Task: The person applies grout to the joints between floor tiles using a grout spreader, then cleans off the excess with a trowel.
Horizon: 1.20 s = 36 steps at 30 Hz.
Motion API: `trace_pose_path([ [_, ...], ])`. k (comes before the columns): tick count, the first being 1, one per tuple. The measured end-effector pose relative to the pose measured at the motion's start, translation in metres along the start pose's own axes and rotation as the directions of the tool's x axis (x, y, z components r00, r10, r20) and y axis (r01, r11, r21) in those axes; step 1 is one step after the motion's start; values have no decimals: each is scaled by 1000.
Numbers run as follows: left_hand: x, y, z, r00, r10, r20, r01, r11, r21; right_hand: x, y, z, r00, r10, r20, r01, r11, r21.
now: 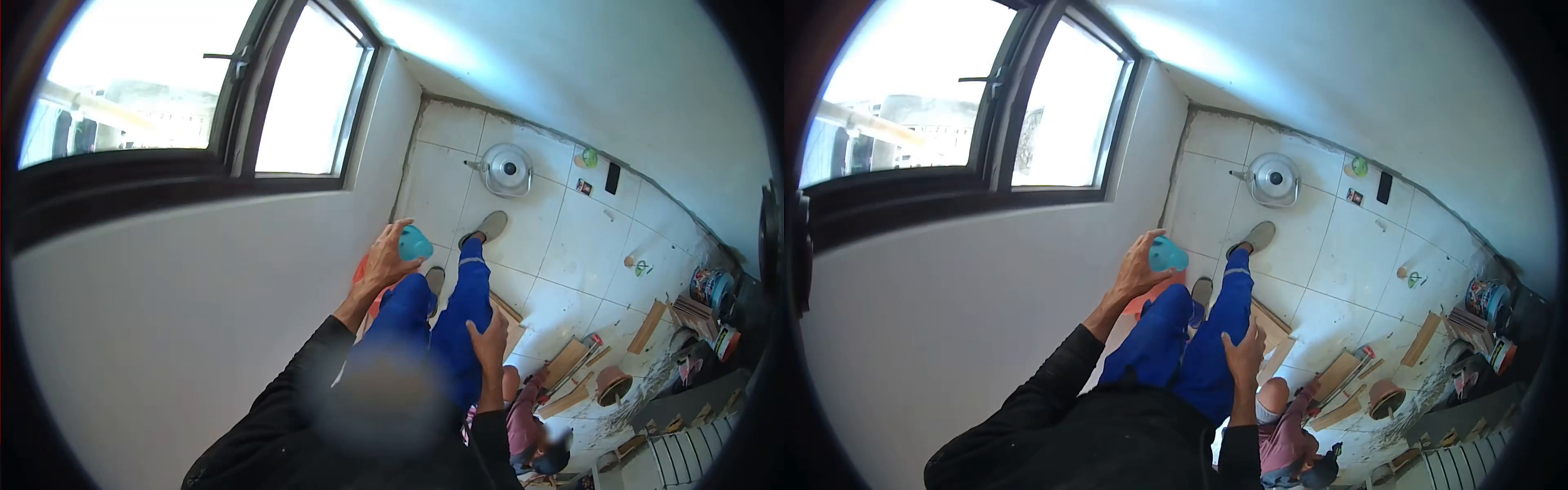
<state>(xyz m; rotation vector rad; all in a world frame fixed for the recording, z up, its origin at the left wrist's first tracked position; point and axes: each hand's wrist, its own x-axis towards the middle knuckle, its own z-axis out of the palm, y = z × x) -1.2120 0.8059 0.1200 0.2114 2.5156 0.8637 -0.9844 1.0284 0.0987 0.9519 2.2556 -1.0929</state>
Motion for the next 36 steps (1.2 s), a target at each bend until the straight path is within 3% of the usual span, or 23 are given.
trace_pose_path([
  [1, 29, -9, 4, 1000, -10, 18, 9, 1000, 11, 8, 2, 1, 980, 178, 92, -172, 983, -68],
  [3, 84, -33, 20, 983, -140, -116, 138, 990, -22, 20, 3, 0, 954, 253, 159, -234, 964, -126],
  [4, 119, -53, 33, 983, -154, -105, 153, 988, -19, 38, 1, -1, 941, 282, 187, -250, 952, -177],
  [7, 200, -109, 75, 974, -200, -108, 200, 980, -18, 60, -9, -2, 930, 308, 199, -258, 935, -244],
  [12, 322, -174, 142, 971, -238, 14, 230, 952, 201, 100, -35, -3, 899, 380, 216, -291, 889, -353],
  [14, 359, -191, 165, 972, -231, 49, 218, 956, 197, 116, -38, 7, 939, 320, 125, -285, 928, -241],
  [16, 384, -192, 171, 970, -239, 51, 225, 955, 195, 131, -56, 20, 922, 343, 178, -301, 927, -225],
  [19, 401, -188, 149, 978, -207, -30, 209, 965, 157, 138, -81, 34, 902, 406, 148, -351, 888, -297],
  [21, 420, -173, 129, 986, 25, -162, -2, 990, 142, 140, -88, 40, 911, 385, 150, -327, 894, -307],
  [24, 432, -118, 52, 945, 138, -297, -82, 978, 192, 149, -100, 43, 916, 374, 146, -316, 895, -314],
  [27, 441, -102, -10, 895, 137, -425, -16, 961, 277, 157, -106, 50, 902, 397, 171, -328, 886, -329],
  [29, 458, -105, -35, 902, 180, -392, -84, 965, 250, 160, -105, 52, 891, 426, 157, -352, 866, -354],
  [31, 482, -113, -29, 912, 222, -345, -145, 961, 234, 161, -102, 54, 920, 356, 163, -277, 887, -370],
  [33, 507, -128, -9, 954, 252, -160, -210, 948, 240, 169, -110, 55, 908, 389, 157, -315, 880, -356],
  [36, 552, -186, 62, 944, 317, -88, -280, 915, 289, 171, -113, 58, 900, 404, 162, -330, 877, -350],
])
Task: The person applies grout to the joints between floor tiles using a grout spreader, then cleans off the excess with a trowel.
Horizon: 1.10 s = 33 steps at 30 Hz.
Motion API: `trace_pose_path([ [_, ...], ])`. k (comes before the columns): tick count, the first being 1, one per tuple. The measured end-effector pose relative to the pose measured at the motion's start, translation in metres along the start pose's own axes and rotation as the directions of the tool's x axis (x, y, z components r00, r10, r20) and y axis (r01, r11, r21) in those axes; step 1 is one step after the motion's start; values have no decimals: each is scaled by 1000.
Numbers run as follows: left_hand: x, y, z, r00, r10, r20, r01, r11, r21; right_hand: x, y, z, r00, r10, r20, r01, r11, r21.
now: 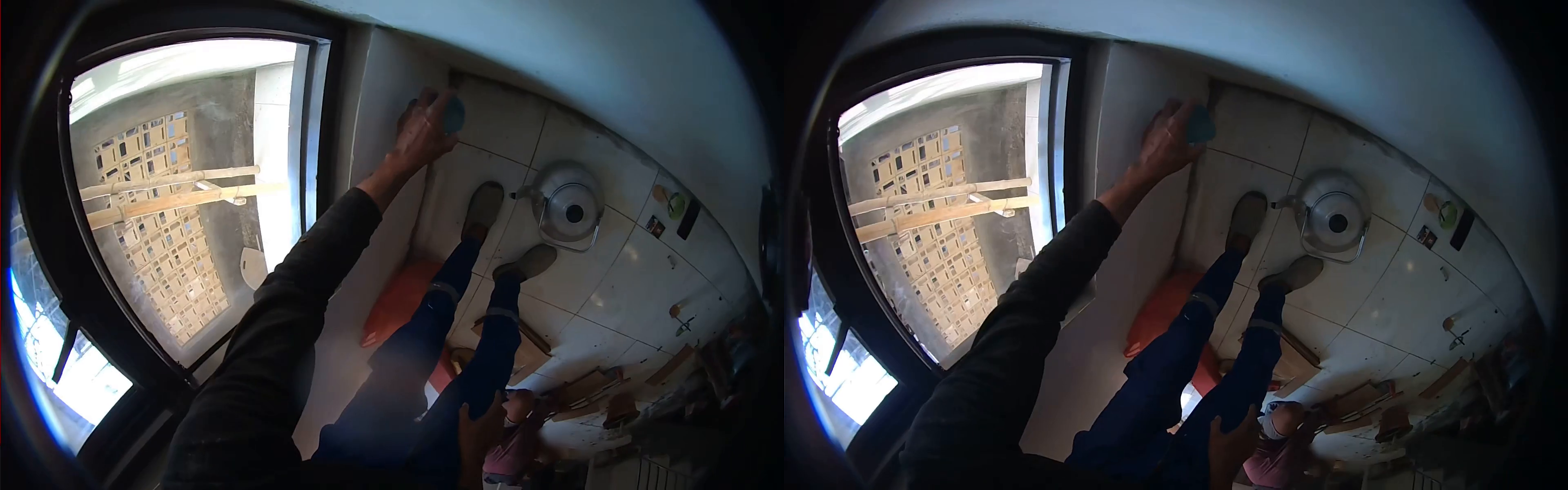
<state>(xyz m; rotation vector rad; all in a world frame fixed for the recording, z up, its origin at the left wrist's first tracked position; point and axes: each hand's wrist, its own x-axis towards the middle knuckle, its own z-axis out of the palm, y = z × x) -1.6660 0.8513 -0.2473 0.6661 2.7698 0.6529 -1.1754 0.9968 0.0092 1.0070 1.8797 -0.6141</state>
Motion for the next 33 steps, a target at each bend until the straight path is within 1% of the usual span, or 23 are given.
trace_pose_path([
  [1, 5, -7, 22, 993, -56, 106, 49, 996, 72, 2, -1, 3, 1000, -26, -8, 26, 1000, -8],
  [2, 10, -16, 44, 992, -56, 116, 49, 997, 62, 4, 0, 7, 1000, -12, -5, 12, 1000, -12],
  [4, 21, -45, 100, 956, -155, 250, 106, 974, 200, 9, 2, 17, 999, 22, 29, -24, 999, 47],
  [7, 33, -93, 179, 950, -220, 223, 135, 931, 340, 13, -4, 32, 1000, 23, 5, -24, 998, 56],
  [10, 47, -134, 236, 957, -209, 201, 124, 922, 368, 25, -17, 32, 983, 134, 123, -146, 985, 88],
  [11, 72, -113, 215, 818, -404, 409, 350, 915, 203, 26, -15, 37, 977, 151, 148, -164, 983, 83],
  [12, 94, -94, 198, 606, -507, 613, 582, 808, 93, 27, -13, 41, 971, 177, 161, -192, 978, 80],
  [13, 85, -117, 227, 595, -509, 622, 580, 808, 106, 29, -14, 45, 965, 200, 170, -216, 973, 81],
  [14, 73, -144, 262, 813, -433, 389, 377, 901, 215, 34, -15, 44, 961, 207, 183, -225, 971, 83],
  [15, 62, -162, 284, 955, -254, 153, 183, 912, 368, 38, -16, 39, 958, 202, 205, -225, 970, 93],
  [16, 56, -147, 274, 953, -256, 163, 181, 910, 373, 39, -17, 36, 955, 195, 223, -222, 970, 104],
  [18, 59, -116, 243, 843, -464, 273, 377, 871, 314, 37, -15, 36, 958, 193, 215, -217, 971, 98],
  [20, 50, -148, 252, 791, -475, 384, 439, 879, 185, 32, -15, 31, 968, 163, 193, -184, 978, 100],
  [22, 24, -116, 233, 921, -364, 139, 310, 901, 305, 28, -16, 25, 977, 153, 148, -165, 984, 68],
  [23, 15, -81, 208, 880, -440, 177, 409, 893, 186, 26, -14, 22, 987, 86, 137, -99, 991, 90],
  [24, -3, -65, 199, 910, -399, 113, 396, 917, 48, 21, -10, 21, 995, 54, 87, -62, 994, 87],
  [26, -44, 11, 127, 882, -442, 167, 462, 879, -114, 12, 3, 15, 998, -59, 3, 58, 995, 81],
  [27, -66, 43, 93, 836, -485, 258, 543, 799, -258, 9, 11, 15, 995, -81, -66, 84, 995, 54],
  [28, -93, 66, 65, 833, -466, 299, 552, 741, -383, 4, 19, 13, 986, -98, -136, 102, 995, 24],
  [29, -122, 93, 36, 839, -468, 278, 544, 750, -377, 6, 27, 9, 990, -65, -125, 59, 997, -54],
  [30, -150, 117, 5, 901, -406, 153, 434, 834, -342, 9, 23, -5, 979, -133, -155, 122, 989, -78],
  [32, -193, 166, -79, 800, -530, 280, 599, 696, -395, 3, 11, -36, 986, 147, 75, -143, 988, -49],
  [33, -212, 182, -120, 792, -555, 255, 609, 683, -405, 13, 35, -26, 998, 27, 61, -23, 998, -56],
])
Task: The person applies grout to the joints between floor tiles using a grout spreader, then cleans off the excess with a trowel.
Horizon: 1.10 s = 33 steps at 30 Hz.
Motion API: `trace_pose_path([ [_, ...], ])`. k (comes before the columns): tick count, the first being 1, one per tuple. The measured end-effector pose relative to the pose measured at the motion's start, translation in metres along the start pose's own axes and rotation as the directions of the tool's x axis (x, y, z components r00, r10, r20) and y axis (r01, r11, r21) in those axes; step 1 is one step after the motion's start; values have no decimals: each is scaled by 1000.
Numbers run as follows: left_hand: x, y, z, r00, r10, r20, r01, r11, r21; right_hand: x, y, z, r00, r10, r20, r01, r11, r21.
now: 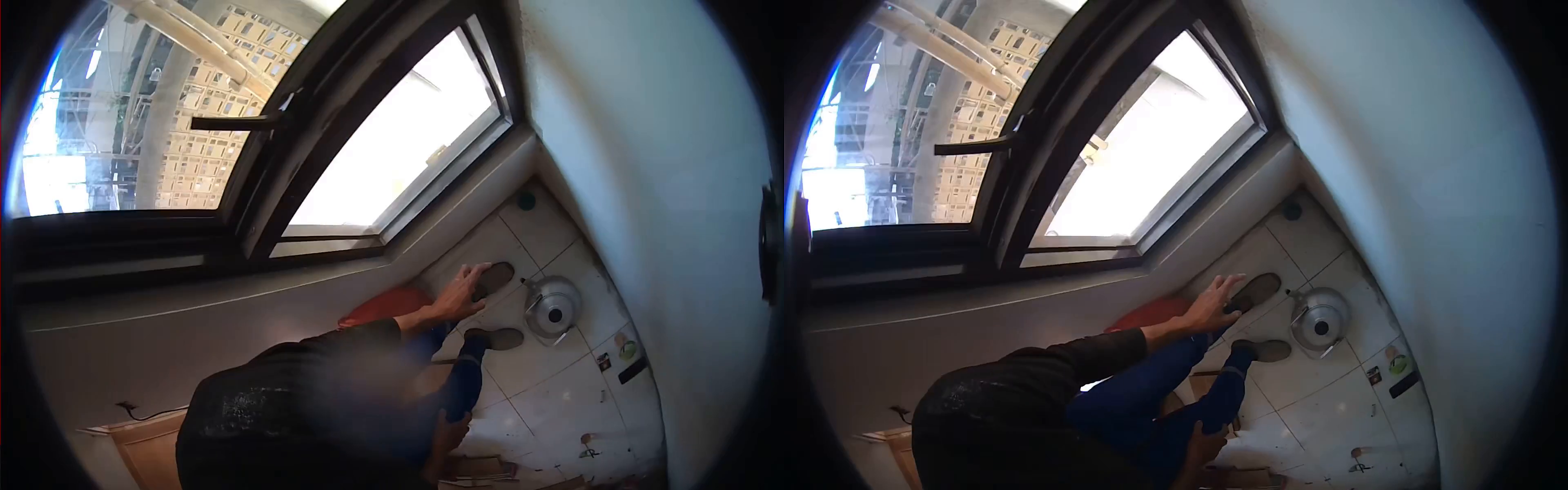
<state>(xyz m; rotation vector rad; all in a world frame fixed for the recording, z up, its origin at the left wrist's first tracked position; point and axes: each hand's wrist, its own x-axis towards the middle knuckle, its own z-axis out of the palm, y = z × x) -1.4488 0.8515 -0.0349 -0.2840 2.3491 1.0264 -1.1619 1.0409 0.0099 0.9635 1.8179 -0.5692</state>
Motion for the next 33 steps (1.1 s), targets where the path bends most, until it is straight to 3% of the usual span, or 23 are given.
trace_pose_path([
  [1, -37, 14, -23, 1000, -13, -20, 12, 1000, -24, 16, 32, 8, 994, -105, -21, 104, 994, -24],
  [3, -92, 35, -55, 976, 51, -211, -78, 989, -124, 28, 41, -22, 970, -242, -10, 241, 968, -67],
  [6, -154, 78, -127, 923, 107, -369, -181, 969, -171, 20, -2, -79, 878, -455, -146, 467, 882, 57],
  [8, -191, 109, -182, 788, 221, -574, -327, 941, -86, 8, -60, -128, 785, -578, -223, 604, 794, 68],
  [9, -209, 126, -210, 694, 273, -666, -375, 927, -10, -15, -100, -154, 725, -645, -242, 685, 712, 154],
  [10, -226, 144, -235, 590, 316, -744, -407, 911, 64, -27, -137, -171, 600, -739, -307, 783, 622, 34],
  [13, -268, 197, -311, 144, 450, -882, -444, 826, 349, -138, -263, -216, 309, -905, -293, 951, 288, 112],
  [15, -289, 227, -360, -136, 527, -839, -423, 735, 530, -211, -328, -220, 78, -954, -291, 991, 41, 128],
  [16, -294, 238, -382, -284, 525, -803, -414, 688, 596, -239, -356, -219, 39, -973, -228, 988, 3, 154],
  [18, -300, 262, -426, -505, 500, -703, -375, 607, 701, -276, -405, -206, -198, -927, -317, 980, -185, -72],
  [19, -298, 269, -448, -608, 493, -623, -321, 565, 760, -289, -425, -200, -237, -920, -311, 968, -198, -152],
  [20, -304, 276, -462, -613, 532, -584, -276, 549, 789, -302, -441, -192, -303, -876, -375, 951, -248, -187],
  [23, -291, 286, -495, -695, 541, -475, -118, 565, 817, -293, -476, -173, -282, -862, -420, 957, -220, -190],
  [25, -281, 286, -502, -676, 524, -517, -126, 609, 783, -295, -478, -167, -336, -811, -479, 938, -243, -246],
  [27, -262, 285, -512, -718, 485, -500, 2, 720, 694, -291, -483, -165, -417, -765, -491, 902, -280, -330],
  [29, -246, 284, -519, -717, 463, -521, 85, 800, 594, -298, -484, -165, -362, -808, -464, 924, -247, -291],
  [33, -234, 295, -528, -764, 433, -478, 108, 816, 567, -294, -489, -168, -365, -829, -423, 926, -278, -255],
])
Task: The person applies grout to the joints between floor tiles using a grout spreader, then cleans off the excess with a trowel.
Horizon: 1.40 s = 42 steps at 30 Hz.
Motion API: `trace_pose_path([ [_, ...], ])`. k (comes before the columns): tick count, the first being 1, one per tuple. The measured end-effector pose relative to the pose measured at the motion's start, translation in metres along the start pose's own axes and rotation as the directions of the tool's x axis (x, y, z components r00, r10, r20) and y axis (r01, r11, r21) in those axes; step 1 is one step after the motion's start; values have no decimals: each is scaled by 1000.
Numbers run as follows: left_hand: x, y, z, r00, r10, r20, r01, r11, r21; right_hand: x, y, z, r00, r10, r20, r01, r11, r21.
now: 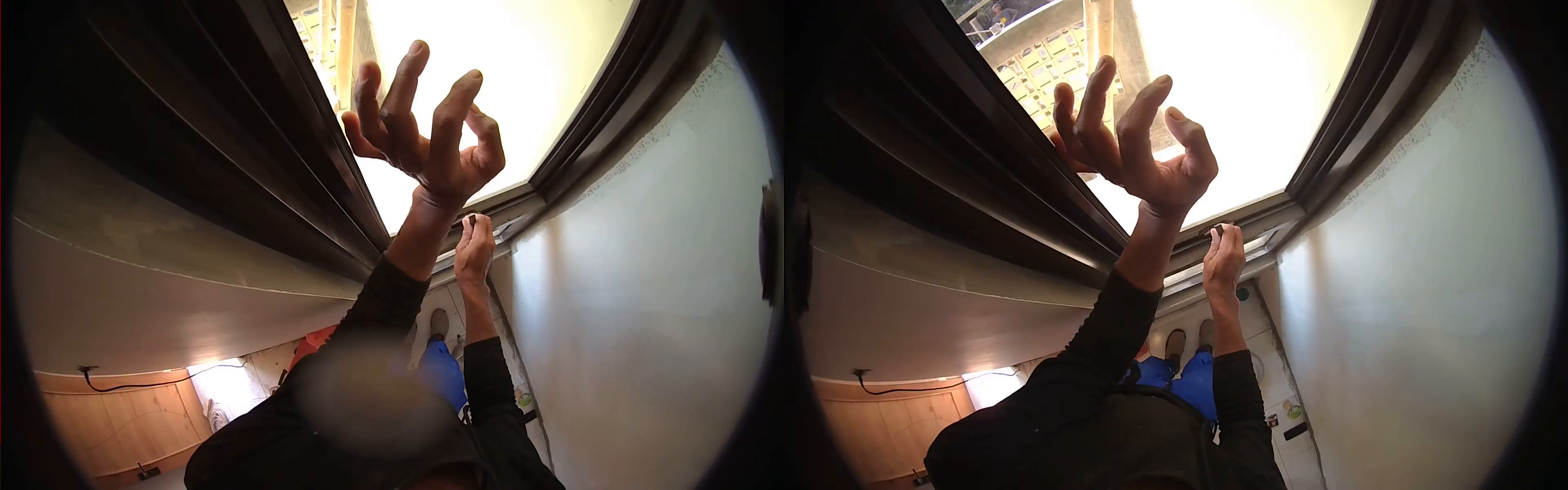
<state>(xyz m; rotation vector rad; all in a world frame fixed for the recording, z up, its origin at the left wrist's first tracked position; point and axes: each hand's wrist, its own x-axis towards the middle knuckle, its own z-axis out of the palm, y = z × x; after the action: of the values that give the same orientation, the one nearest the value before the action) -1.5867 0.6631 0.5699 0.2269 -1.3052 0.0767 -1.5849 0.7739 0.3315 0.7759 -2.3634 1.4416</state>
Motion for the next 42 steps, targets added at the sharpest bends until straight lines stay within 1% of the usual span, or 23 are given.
trace_pose_path([
  [4, 2, 6, -4, 997, -56, 47, 56, 998, 12, 5, 13, -9, 996, -44, 74, 39, 997, 69],
  [7, -2, 2, 10, 999, 16, 42, -22, 991, 135, 13, 21, -3, 992, -46, 120, 33, 993, 109],
  [8, -7, -11, 19, 999, 17, 33, -22, 991, 131, 28, 27, 8, 987, -75, 141, 53, 987, 155],
  [10, -11, -42, 47, 995, 92, -26, -84, 972, 221, 64, 18, 33, 976, -95, 195, 64, 984, 164],
  [12, -12, -69, 72, 991, 127, -45, -114, 969, 217, 100, 15, 64, 968, -128, 216, 89, 979, 184],
  [16, -5, -77, 80, 984, 113, 140, -142, 966, 218, 150, 18, 116, 954, -108, 279, 52, 978, 202],
  [17, -1, -86, 81, 962, 163, 220, -252, 840, 480, 162, 13, 123, 954, -108, 279, 74, 989, 131],
  [18, 0, -88, 93, 983, 111, 148, -162, 903, 399, 172, 9, 130, 954, -116, 278, 102, 993, 62],
  [19, 2, -93, 101, 983, 125, 136, -173, 884, 434, 179, 6, 135, 965, -133, 226, 129, 991, 32],
  [21, 10, -98, 110, 983, 145, 115, -183, 861, 475, 187, 0, 133, 968, -68, 243, 56, 997, 55],
  [23, 21, -98, 115, 987, -73, 142, -6, 870, 493, 179, 0, 119, 955, -25, 296, -5, 995, 98],
  [24, 25, -104, 121, 989, -70, 130, -5, 866, 501, 169, 7, 111, 937, -29, 349, -13, 993, 117],
  [26, 32, -118, 135, 996, -79, 48, 49, 892, 450, 142, 22, 96, 936, -15, 351, -35, 990, 135],
  [27, 35, -114, 139, 991, -128, 43, 94, 884, 458, 130, 24, 81, 931, 4, 366, -55, 990, 129],
  [28, 31, -123, 146, 996, -88, 24, 66, 879, 472, 117, 27, 68, 936, 3, 351, -73, 980, 187],
  [30, 33, -128, 159, 995, -90, -37, 96, 829, 551, 91, 32, 43, 949, -16, 316, -69, 964, 257],
  [31, 36, -135, 155, 988, -145, 54, 117, 930, 348, 78, 35, 32, 957, -21, 290, -60, 962, 267],
  [32, 36, -135, 161, 995, -98, 27, 80, 919, 387, 62, 40, 22, 942, 24, 334, -124, 952, 281],
  [34, 33, -130, 168, 977, -208, 47, 175, 908, 380, 38, 54, 5, 944, -21, 330, -77, 956, 283],
  [35, 26, -130, 172, 966, -245, 85, 204, 921, 331, 34, 57, -3, 959, -116, 259, 35, 953, 300],
  [38, 45, -107, 171, 930, -355, 92, 321, 908, 268, 35, 43, -19, 958, -41, 283, -44, 957, 288],
  [40, 51, -95, 165, 909, -406, 99, 373, 896, 242, 39, 38, -25, 962, -134, 237, 92, 979, 180],
  [42, 53, -84, 155, 879, -465, 110, 440, 877, 193, 47, 35, -29, 949, -71, 308, 5, 977, 211],
])
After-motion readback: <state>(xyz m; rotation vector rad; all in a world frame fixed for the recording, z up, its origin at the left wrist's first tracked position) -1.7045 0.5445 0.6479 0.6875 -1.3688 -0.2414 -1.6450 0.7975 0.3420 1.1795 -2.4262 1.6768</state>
